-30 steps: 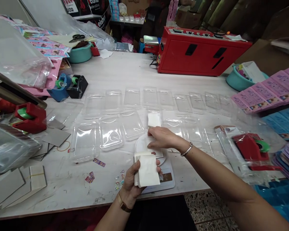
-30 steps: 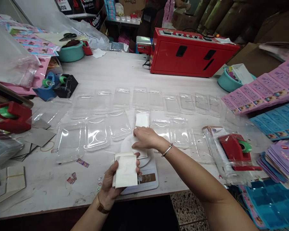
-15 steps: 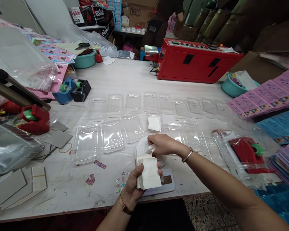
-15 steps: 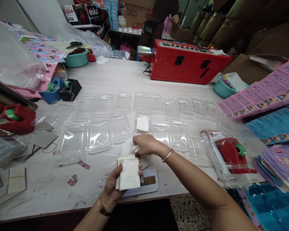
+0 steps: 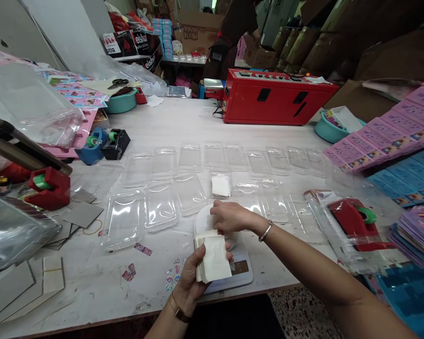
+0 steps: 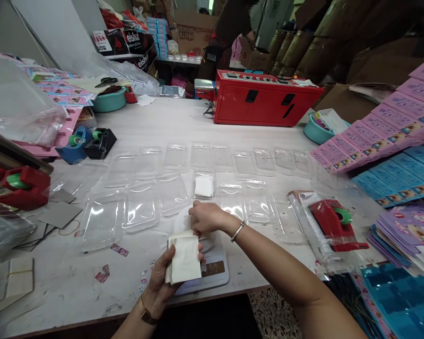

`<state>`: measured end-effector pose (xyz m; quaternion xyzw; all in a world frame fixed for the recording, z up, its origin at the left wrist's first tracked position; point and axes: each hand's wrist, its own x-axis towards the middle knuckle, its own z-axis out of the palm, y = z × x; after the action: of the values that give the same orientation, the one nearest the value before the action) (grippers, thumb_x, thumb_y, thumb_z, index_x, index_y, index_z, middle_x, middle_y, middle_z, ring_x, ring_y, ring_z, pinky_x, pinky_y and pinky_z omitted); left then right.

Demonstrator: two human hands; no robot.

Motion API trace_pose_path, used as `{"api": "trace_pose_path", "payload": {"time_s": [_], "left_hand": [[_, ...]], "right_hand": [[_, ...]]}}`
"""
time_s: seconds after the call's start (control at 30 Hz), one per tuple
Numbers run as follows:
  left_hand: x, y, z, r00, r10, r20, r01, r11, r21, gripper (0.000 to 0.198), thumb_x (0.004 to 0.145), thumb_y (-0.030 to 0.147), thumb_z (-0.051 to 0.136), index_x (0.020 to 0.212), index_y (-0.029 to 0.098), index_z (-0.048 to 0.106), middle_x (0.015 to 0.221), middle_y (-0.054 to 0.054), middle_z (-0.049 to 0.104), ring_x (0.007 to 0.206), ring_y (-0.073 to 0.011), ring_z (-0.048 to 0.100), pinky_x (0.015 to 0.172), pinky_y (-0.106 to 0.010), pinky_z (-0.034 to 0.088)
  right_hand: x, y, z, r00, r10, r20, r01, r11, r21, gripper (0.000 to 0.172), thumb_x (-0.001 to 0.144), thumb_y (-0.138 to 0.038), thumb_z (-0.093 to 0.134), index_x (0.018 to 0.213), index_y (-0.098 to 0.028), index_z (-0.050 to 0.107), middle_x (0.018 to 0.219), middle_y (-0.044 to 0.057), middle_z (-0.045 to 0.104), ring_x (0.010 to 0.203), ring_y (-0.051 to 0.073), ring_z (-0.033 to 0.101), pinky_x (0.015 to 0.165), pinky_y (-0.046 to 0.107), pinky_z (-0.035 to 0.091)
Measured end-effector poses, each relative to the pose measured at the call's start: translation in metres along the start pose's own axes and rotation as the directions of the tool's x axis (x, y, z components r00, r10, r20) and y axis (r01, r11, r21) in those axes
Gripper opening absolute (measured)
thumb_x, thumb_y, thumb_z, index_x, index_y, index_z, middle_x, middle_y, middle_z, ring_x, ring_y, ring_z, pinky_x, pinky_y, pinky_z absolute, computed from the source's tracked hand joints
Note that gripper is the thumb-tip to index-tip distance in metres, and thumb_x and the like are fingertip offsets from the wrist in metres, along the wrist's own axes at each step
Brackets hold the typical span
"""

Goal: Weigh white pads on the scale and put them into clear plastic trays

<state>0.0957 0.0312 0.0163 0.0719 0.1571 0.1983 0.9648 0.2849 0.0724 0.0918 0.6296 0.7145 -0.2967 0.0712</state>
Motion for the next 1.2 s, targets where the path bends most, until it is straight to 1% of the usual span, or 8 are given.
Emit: {"api": "trace_pose_path", "payload": {"time_s": [0.13, 0.27, 0.4, 0.57, 0.67, 0.83, 1.03, 1.2], "left_hand": [[0.0, 0.001, 0.001, 1.0, 0.001, -0.01, -0.001, 1.0, 0.017, 0.041, 0.078, 0.037, 0.074, 0.108, 0.009, 0.068, 0.106, -0.015, 0.073, 0.089, -0.0251, 0.07, 0.079, -0.034, 0.055], [-0.012, 0.004, 0.001, 0.994, -0.067, 0.091, 0.066, 0.998, 0.009, 0.052, 0.075, 0.037, 0.075, 0.119, 0.013, 0.064, 0.108, -0.013, 0.071, 0.092, -0.0223, 0.068, 0.075, -0.028, 0.054], [-0.034, 0.007, 0.004, 0.977, -0.107, 0.184, 0.107, 0.994, 0.009, 0.087, 0.068, 0.043, 0.078, 0.143, 0.016, 0.043, 0.109, -0.011, 0.065, 0.091, -0.0211, 0.063, 0.085, -0.032, 0.049], [-0.037, 0.011, 0.02, 0.978, -0.102, 0.183, 0.1, 0.995, 0.022, 0.097, 0.065, 0.045, 0.08, 0.146, 0.015, 0.037, 0.102, -0.009, 0.062, 0.083, -0.0185, 0.061, 0.085, -0.032, 0.046], [-0.021, 0.009, 0.027, 0.969, -0.112, 0.22, 0.111, 0.994, 0.018, 0.093, 0.067, 0.045, 0.078, 0.145, 0.014, 0.038, 0.103, -0.01, 0.063, 0.084, -0.0189, 0.061, 0.084, -0.033, 0.046], [0.025, -0.005, 0.037, 0.947, -0.142, 0.29, 0.165, 0.985, -0.055, 0.074, 0.072, 0.044, 0.075, 0.137, 0.016, 0.051, 0.109, -0.012, 0.066, 0.09, -0.0218, 0.064, 0.09, -0.038, 0.046], [0.09, -0.032, 0.068, 0.987, -0.124, 0.102, 0.14, 0.974, -0.179, 0.046, 0.072, 0.04, 0.077, 0.104, 0.01, 0.07, 0.099, -0.015, 0.073, 0.083, -0.0227, 0.068, 0.089, -0.039, 0.049], [0.126, -0.045, 0.071, 0.991, -0.126, -0.046, 0.115, 0.974, -0.197, 0.042, 0.072, 0.038, 0.078, 0.098, 0.006, 0.07, 0.095, -0.016, 0.074, 0.081, -0.0231, 0.069, 0.086, -0.037, 0.051]], "right_hand": [[0.0, 0.0, 0.004, 1.0, -0.016, -0.015, 0.017, 0.999, 0.034, 0.007, 0.073, -0.02, 0.062, 0.08, -0.017, 0.062, 0.09, 0.006, 0.067, 0.083, 0.02, 0.059, 0.057, 0.025, 0.029], [-0.01, 0.012, -0.007, 1.0, -0.004, -0.001, 0.004, 0.993, 0.118, 0.004, 0.077, -0.021, 0.061, 0.079, -0.017, 0.06, 0.079, 0.003, 0.065, 0.077, 0.018, 0.058, 0.058, 0.025, 0.031], [-0.028, 0.054, -0.033, 0.999, 0.015, 0.051, -0.027, 0.97, 0.241, 0.01, 0.08, -0.025, 0.059, 0.087, -0.018, 0.06, 0.085, 0.0, 0.064, 0.078, 0.014, 0.058, 0.061, 0.022, 0.037], [-0.033, 0.111, -0.054, 0.981, 0.135, 0.141, -0.166, 0.957, 0.236, 0.011, 0.074, -0.028, 0.06, 0.073, -0.019, 0.053, 0.067, -0.004, 0.053, 0.063, 0.012, 0.05, 0.055, 0.023, 0.034], [-0.024, 0.124, -0.051, 0.966, 0.206, 0.156, -0.232, 0.958, 0.168, 0.012, 0.07, -0.026, 0.061, 0.069, -0.019, 0.051, 0.063, -0.004, 0.05, 0.059, 0.013, 0.047, 0.053, 0.024, 0.031], [-0.013, 0.123, -0.037, 0.959, 0.258, 0.12, -0.264, 0.964, 0.038, 0.007, 0.069, -0.023, 0.062, 0.074, -0.019, 0.058, 0.074, 0.002, 0.061, 0.069, 0.019, 0.055, 0.057, 0.026, 0.031], [-0.014, 0.123, -0.023, 0.975, 0.223, 0.016, -0.222, 0.974, -0.036, 0.015, 0.073, -0.019, 0.056, 0.086, -0.019, 0.064, 0.092, 0.007, 0.069, 0.084, 0.022, 0.062, 0.06, 0.026, 0.032], [-0.015, 0.127, -0.018, 0.985, 0.161, -0.053, -0.163, 0.986, -0.019, 0.012, 0.078, -0.018, 0.054, 0.086, -0.02, 0.063, 0.093, 0.006, 0.069, 0.083, 0.02, 0.063, 0.057, 0.025, 0.031]]}}
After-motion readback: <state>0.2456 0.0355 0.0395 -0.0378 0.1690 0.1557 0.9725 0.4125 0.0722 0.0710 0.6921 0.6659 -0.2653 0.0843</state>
